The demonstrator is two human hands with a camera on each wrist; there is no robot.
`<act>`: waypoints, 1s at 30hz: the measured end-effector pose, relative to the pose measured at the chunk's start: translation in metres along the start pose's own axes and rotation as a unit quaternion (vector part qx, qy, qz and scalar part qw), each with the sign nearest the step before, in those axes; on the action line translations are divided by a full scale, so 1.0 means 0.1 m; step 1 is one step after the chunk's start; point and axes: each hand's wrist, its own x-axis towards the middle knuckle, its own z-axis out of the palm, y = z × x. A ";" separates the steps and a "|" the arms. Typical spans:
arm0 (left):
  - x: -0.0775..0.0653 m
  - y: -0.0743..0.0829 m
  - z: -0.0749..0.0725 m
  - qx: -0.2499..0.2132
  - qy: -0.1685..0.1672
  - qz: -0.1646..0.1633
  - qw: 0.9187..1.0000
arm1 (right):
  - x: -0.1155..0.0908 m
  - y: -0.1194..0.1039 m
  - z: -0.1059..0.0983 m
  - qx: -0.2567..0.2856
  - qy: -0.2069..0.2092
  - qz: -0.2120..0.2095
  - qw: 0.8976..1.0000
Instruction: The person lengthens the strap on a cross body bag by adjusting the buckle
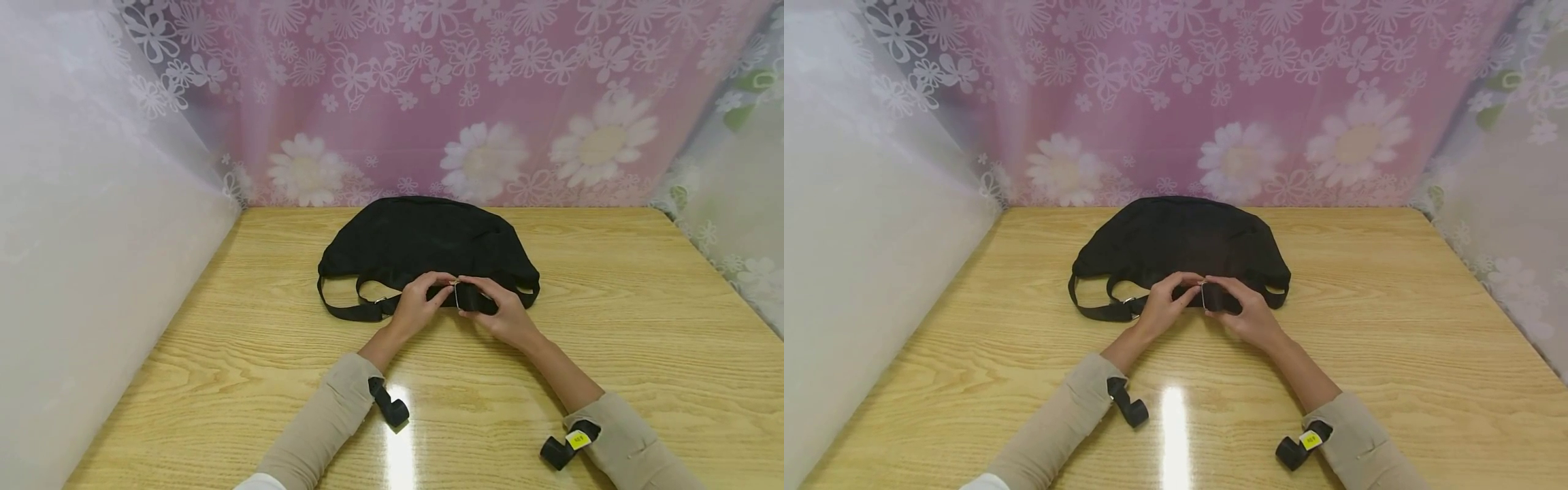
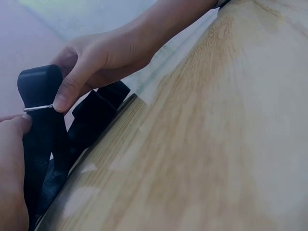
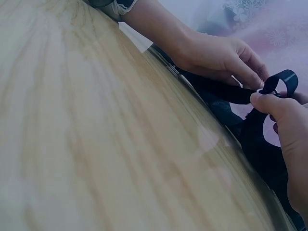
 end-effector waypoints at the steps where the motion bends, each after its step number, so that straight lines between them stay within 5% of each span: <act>1: 0.00 0.00 0.00 -0.002 0.005 0.006 1.000 | 0.00 0.01 0.00 -0.002 0.004 -0.004 1.000; 6: 0.02 0.00 -0.01 0.021 0.022 0.044 0.999 | -0.07 0.25 0.04 -0.012 0.018 -0.012 1.000; 12: 0.02 0.04 -0.02 0.034 -0.052 0.033 0.998 | -0.12 0.39 0.05 -0.025 0.028 -0.021 0.999; 19: 0.00 0.06 -0.02 0.006 -0.123 -0.011 0.992 | -0.11 0.34 0.06 -0.020 0.025 -0.013 0.999; 30: -0.01 0.04 -0.02 0.018 -0.117 0.005 0.993 | 0.01 0.06 0.01 0.006 0.000 -0.065 0.998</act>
